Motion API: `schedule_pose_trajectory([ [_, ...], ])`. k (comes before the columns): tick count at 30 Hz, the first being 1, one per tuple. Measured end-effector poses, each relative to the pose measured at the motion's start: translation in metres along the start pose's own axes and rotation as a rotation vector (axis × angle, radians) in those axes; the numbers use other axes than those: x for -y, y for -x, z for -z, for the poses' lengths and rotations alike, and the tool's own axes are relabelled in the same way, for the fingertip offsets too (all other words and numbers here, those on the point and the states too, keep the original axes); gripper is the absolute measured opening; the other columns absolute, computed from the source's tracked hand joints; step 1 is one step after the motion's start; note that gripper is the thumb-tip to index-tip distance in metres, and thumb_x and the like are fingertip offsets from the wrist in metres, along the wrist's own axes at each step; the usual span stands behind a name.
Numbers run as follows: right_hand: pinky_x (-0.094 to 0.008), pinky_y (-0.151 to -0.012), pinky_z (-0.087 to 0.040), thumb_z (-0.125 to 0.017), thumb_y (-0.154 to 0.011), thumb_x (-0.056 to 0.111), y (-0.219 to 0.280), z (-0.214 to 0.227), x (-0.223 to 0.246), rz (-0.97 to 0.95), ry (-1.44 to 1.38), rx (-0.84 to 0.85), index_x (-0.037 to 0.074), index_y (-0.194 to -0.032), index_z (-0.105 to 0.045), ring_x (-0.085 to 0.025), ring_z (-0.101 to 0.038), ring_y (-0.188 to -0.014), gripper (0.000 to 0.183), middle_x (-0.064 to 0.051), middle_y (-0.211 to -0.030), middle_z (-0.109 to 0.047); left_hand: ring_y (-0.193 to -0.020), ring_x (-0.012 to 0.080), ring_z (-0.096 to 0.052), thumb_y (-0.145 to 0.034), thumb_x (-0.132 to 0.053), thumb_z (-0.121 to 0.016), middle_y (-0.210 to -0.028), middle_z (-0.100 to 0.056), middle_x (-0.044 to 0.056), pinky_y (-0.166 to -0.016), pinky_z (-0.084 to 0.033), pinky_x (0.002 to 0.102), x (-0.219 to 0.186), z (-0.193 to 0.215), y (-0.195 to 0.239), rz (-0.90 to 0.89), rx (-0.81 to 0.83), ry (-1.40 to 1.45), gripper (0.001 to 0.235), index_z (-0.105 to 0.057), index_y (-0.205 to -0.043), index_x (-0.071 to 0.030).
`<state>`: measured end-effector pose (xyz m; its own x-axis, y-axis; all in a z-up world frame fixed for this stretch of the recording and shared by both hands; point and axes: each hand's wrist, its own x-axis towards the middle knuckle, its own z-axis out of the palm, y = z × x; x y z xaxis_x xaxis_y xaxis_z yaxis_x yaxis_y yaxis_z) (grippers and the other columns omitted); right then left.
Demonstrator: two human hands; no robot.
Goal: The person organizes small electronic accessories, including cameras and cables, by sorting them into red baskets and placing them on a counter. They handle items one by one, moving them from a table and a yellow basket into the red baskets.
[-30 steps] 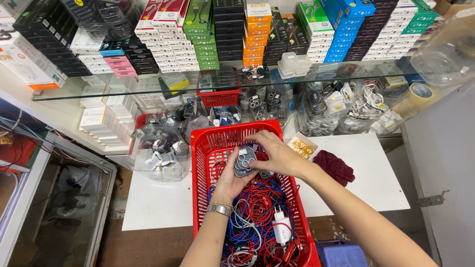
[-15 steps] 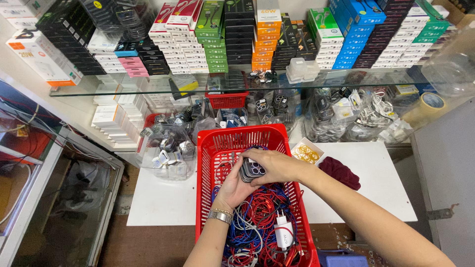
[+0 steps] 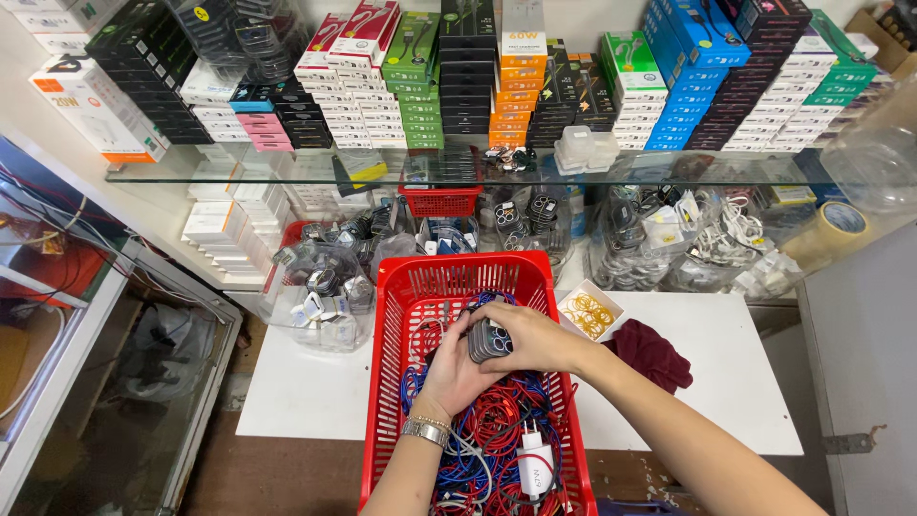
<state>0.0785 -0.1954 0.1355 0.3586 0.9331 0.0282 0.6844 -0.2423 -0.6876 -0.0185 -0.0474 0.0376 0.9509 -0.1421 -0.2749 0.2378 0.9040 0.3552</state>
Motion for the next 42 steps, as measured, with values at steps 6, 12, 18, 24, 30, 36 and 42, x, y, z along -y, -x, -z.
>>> schedule_pose_trajectory([
  [6,-0.041,-0.109,-0.047,-0.087,-0.072,0.028,0.011,0.001,-0.009,0.056,-0.124,-0.053,0.008,-0.138,-0.054,-0.03,-0.06,-0.13,0.077,-0.013,-0.137,-0.062,-0.115,0.0193,-0.064,-0.107,-0.031,-0.052,-0.129,-0.065,0.009,-0.097,-0.053,0.038,0.004,0.007,-0.003,0.012,0.05,-0.081,0.04,-0.054,-0.139,-0.008],
  [12,-0.041,-0.111,-0.044,-0.088,-0.074,0.027,0.012,0.006,-0.02,0.117,-0.154,-0.036,0.006,-0.145,-0.049,-0.032,-0.054,-0.135,0.084,-0.016,-0.145,-0.053,-0.114,0.023,-0.064,-0.107,-0.033,-0.053,-0.126,-0.065,0.012,-0.1,-0.054,0.041,0.008,0.013,-0.007,-0.002,0.04,-0.027,0.04,-0.055,-0.135,-0.004],
  [18,-0.038,-0.107,-0.053,-0.082,-0.077,0.031,0.002,-0.004,-0.057,-0.193,-0.752,0.036,0.009,-0.146,-0.051,-0.028,-0.063,-0.126,0.079,-0.012,-0.132,-0.067,-0.115,0.0238,-0.064,-0.104,-0.032,-0.052,-0.125,-0.068,0.014,-0.106,-0.053,0.044,0.0,0.014,-0.003,-0.075,-0.088,-0.063,0.041,-0.058,-0.133,-0.003],
  [24,-0.041,-0.108,-0.045,-0.089,-0.073,0.026,0.007,-0.058,-0.106,-0.081,0.392,0.065,0.008,-0.135,-0.057,-0.03,-0.059,-0.127,0.071,-0.011,-0.133,-0.064,-0.11,0.0297,-0.067,-0.1,-0.031,-0.056,-0.117,-0.07,0.017,-0.094,-0.056,0.042,-0.015,0.036,0.007,-0.15,-0.178,-0.012,0.038,-0.059,-0.126,-0.004],
  [30,-0.034,-0.108,-0.054,-0.062,-0.098,0.022,-0.01,-0.052,-0.109,-0.218,-0.195,-0.071,0.013,-0.15,-0.056,-0.022,-0.068,-0.125,0.052,-0.011,-0.136,-0.067,-0.111,0.0292,-0.067,-0.103,-0.029,-0.059,-0.122,-0.069,0.017,-0.089,-0.056,0.039,-0.023,0.041,0.003,-0.027,-0.134,-0.187,0.039,-0.058,-0.13,-0.001],
  [36,-0.034,-0.102,-0.05,-0.069,-0.089,0.015,-0.013,0.003,-0.063,-0.145,-0.442,0.249,0.017,-0.149,-0.047,-0.019,-0.059,-0.126,0.063,-0.003,-0.145,-0.057,-0.108,0.0212,-0.065,-0.094,-0.028,-0.066,-0.134,-0.057,0.011,-0.086,-0.056,0.04,-0.03,-0.005,-0.012,0.1,-0.105,-0.465,0.064,-0.032,-0.148,-0.021],
  [42,-0.039,-0.09,-0.052,-0.083,-0.083,0.019,0.001,0.018,-0.062,-0.241,-0.392,0.16,0.012,-0.14,-0.059,-0.024,-0.059,-0.102,0.062,-0.011,-0.122,-0.065,-0.103,0.0187,-0.069,-0.087,-0.033,-0.069,-0.125,-0.063,0.01,-0.081,-0.06,0.04,-0.028,-0.031,-0.015,0.044,-0.16,-0.849,0.067,-0.038,-0.144,-0.017],
])
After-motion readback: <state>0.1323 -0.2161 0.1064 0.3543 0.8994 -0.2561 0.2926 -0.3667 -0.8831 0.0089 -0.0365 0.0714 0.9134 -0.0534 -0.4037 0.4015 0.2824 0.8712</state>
